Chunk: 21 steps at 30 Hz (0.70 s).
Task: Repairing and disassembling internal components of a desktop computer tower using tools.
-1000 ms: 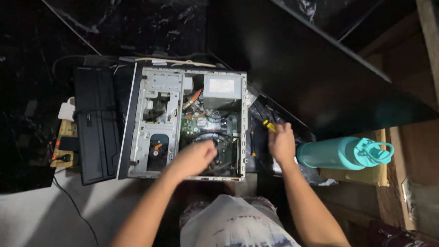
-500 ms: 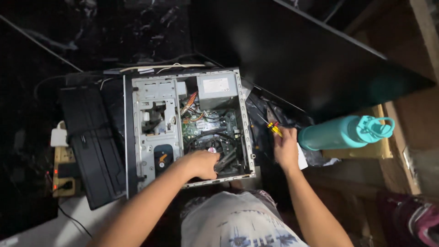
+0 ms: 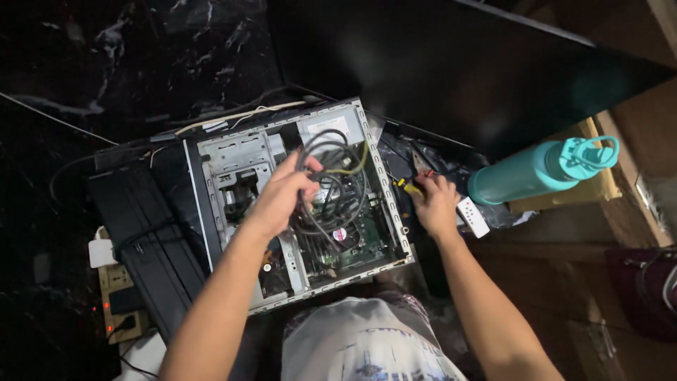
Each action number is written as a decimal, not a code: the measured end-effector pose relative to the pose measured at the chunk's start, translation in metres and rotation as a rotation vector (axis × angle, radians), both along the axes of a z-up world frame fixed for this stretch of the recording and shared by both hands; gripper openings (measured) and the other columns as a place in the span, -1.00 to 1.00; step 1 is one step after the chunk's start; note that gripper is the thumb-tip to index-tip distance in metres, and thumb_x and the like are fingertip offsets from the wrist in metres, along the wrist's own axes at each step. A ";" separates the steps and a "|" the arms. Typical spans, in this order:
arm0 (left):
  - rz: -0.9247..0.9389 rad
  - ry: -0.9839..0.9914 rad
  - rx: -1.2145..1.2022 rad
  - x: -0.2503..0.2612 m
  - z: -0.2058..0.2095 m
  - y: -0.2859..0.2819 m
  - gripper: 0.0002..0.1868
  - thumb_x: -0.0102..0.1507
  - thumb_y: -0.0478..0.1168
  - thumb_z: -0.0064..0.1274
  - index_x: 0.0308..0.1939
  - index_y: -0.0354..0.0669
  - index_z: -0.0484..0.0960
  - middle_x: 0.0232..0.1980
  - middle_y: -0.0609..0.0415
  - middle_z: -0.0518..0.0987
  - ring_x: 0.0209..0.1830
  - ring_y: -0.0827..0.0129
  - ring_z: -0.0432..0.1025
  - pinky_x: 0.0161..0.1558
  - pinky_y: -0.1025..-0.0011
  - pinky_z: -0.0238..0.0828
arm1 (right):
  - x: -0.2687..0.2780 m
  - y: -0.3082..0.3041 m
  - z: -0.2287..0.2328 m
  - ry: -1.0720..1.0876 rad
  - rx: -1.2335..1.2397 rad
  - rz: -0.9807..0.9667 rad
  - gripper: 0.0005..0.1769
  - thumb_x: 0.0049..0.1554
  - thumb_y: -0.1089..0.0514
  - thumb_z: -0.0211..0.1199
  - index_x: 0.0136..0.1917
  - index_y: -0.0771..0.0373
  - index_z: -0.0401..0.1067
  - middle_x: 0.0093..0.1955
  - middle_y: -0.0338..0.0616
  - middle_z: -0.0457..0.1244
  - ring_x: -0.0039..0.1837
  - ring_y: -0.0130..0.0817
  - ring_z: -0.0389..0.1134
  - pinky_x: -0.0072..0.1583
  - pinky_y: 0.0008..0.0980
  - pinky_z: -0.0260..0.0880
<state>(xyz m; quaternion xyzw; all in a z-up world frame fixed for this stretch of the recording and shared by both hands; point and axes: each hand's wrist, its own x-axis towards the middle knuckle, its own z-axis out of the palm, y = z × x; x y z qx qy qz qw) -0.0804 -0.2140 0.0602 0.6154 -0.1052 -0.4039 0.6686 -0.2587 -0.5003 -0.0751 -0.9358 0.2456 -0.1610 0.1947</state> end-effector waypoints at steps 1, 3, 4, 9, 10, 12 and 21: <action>-0.006 -0.001 0.001 0.001 0.004 0.003 -0.72 0.17 -0.33 -0.12 -0.03 -0.12 0.45 -0.47 0.23 0.32 -0.46 0.54 0.25 -0.42 0.50 0.22 | -0.006 -0.001 -0.001 -0.001 0.001 -0.006 -0.57 0.01 0.14 0.40 0.18 0.10 0.53 0.19 -0.07 0.28 0.20 0.06 0.23 0.22 0.01 0.21; 0.072 0.096 -0.141 0.003 0.014 0.009 -0.70 0.15 -0.35 -0.13 -0.03 -0.15 0.43 -0.48 0.22 0.31 -0.52 0.55 0.16 -0.53 0.53 0.02 | -0.015 -0.007 -0.002 -0.113 0.134 -0.019 -0.68 0.10 0.17 0.36 0.15 0.13 0.54 0.14 -0.04 0.29 0.19 0.02 0.26 0.24 -0.08 0.27; 0.074 0.092 -0.141 0.003 0.016 0.011 -0.70 0.15 -0.35 -0.13 -0.03 -0.15 0.43 -0.48 0.22 0.31 -0.52 0.55 0.16 -0.53 0.53 0.02 | -0.020 -0.006 0.001 -0.116 0.133 -0.017 -0.68 0.10 0.17 0.36 0.15 0.13 0.54 0.14 -0.04 0.29 0.19 0.02 0.26 0.24 -0.08 0.27; 0.226 0.174 -0.329 -0.011 0.024 0.019 -0.76 0.24 -0.31 -0.16 -0.01 -0.17 0.41 -0.48 0.21 0.31 -0.52 0.57 0.20 -0.53 0.55 0.08 | -0.035 -0.001 0.028 -0.401 0.619 -0.061 -0.80 0.29 0.19 0.22 0.15 0.29 0.52 0.02 -0.19 0.34 0.03 -0.43 0.34 0.11 -0.46 0.35; 0.233 0.168 -0.331 -0.016 0.023 0.018 -0.76 0.24 -0.31 -0.16 -0.01 -0.17 0.41 -0.48 0.21 0.31 -0.52 0.57 0.20 -0.53 0.55 0.08 | -0.037 -0.001 0.034 -0.403 0.620 -0.053 -0.80 0.29 0.19 0.22 0.15 0.29 0.52 0.02 -0.19 0.34 0.03 -0.43 0.34 0.11 -0.46 0.35; 0.314 0.149 -0.380 -0.026 0.022 0.014 -0.88 0.32 -0.25 -0.09 -0.07 -0.14 0.42 -0.52 0.21 0.29 -0.60 0.59 0.15 -0.59 0.56 0.03 | -0.038 -0.004 0.047 -0.473 0.802 0.051 -0.78 0.31 0.20 0.19 0.17 0.35 0.50 0.00 -0.25 0.35 0.01 -0.56 0.33 0.10 -0.55 0.35; 0.581 0.027 -0.448 -0.126 0.067 -0.011 -0.77 0.36 -0.13 0.01 0.04 -0.12 0.59 -0.57 0.35 0.19 -0.67 0.70 0.05 -0.63 0.64 -0.05 | -0.044 0.052 0.120 -0.168 1.363 0.534 -0.51 0.21 0.15 0.17 0.40 0.23 0.28 0.29 -0.20 0.27 0.21 -0.44 0.36 0.18 -0.31 0.50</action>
